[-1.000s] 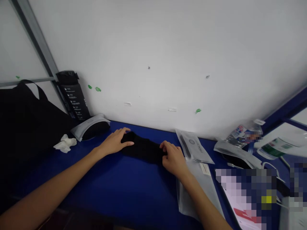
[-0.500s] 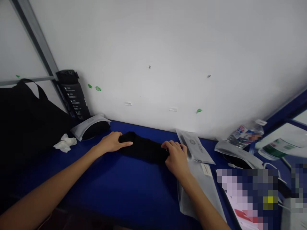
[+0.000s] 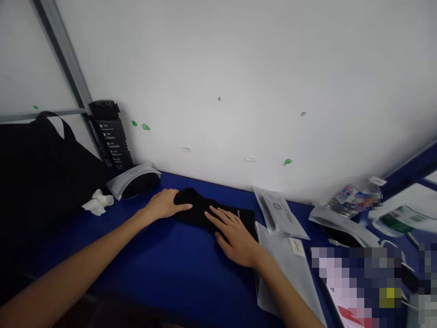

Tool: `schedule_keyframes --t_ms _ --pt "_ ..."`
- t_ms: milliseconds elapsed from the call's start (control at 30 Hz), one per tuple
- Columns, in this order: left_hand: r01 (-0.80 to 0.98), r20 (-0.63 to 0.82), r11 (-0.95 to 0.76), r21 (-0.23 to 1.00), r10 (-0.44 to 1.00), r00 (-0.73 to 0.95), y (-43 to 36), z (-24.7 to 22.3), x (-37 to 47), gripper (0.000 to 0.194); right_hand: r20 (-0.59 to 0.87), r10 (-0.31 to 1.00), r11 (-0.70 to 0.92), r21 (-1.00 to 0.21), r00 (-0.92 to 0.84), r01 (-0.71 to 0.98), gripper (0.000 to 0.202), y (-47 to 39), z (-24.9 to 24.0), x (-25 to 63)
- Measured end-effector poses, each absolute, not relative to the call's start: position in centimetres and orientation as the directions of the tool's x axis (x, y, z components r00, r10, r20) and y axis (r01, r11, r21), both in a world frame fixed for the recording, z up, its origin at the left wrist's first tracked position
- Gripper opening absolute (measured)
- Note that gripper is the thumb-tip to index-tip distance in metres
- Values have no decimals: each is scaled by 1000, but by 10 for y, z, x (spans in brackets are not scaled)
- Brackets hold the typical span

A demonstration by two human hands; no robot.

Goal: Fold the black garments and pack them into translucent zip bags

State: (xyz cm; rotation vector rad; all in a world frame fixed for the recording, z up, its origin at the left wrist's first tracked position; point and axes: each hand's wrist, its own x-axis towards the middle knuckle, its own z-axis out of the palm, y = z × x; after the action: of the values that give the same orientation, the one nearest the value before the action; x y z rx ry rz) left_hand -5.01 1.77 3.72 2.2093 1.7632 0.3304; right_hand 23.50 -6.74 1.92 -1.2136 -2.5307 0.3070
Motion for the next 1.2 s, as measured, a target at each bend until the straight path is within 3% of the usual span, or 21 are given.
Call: schedule_keyframes --t_ms 167,333,467,700,933,1100,1200 --pt "837 71 -204 507 978 195 17 39 -49 58 126 801 589 -335 -585 735 65 -67 17 236" --pt "696 247 -323 642 946 211 15 42 -45 55 204 795 605 -344 -572 718 56 -69 20 234" --pt "628 389 -394 671 908 154 10 46 -39 61 272 769 640 -332 -579 693 48 -71 25 232" --pt "465 571 -581 668 801 181 -12 48 -19 62 151 786 612 -322 -600 722 54 -75 27 228" --pt "459 537 -696 552 718 443 -21 41 -8 65 174 757 648 -314 -629 694 55 -75 24 224" --pt "615 469 -575 540 812 346 -6 38 -21 54 173 771 631 -336 -613 699 50 -73 25 227" --pt "732 316 -390 559 916 246 4 36 -33 56 209 773 631 -338 -598 698 47 -73 24 228"
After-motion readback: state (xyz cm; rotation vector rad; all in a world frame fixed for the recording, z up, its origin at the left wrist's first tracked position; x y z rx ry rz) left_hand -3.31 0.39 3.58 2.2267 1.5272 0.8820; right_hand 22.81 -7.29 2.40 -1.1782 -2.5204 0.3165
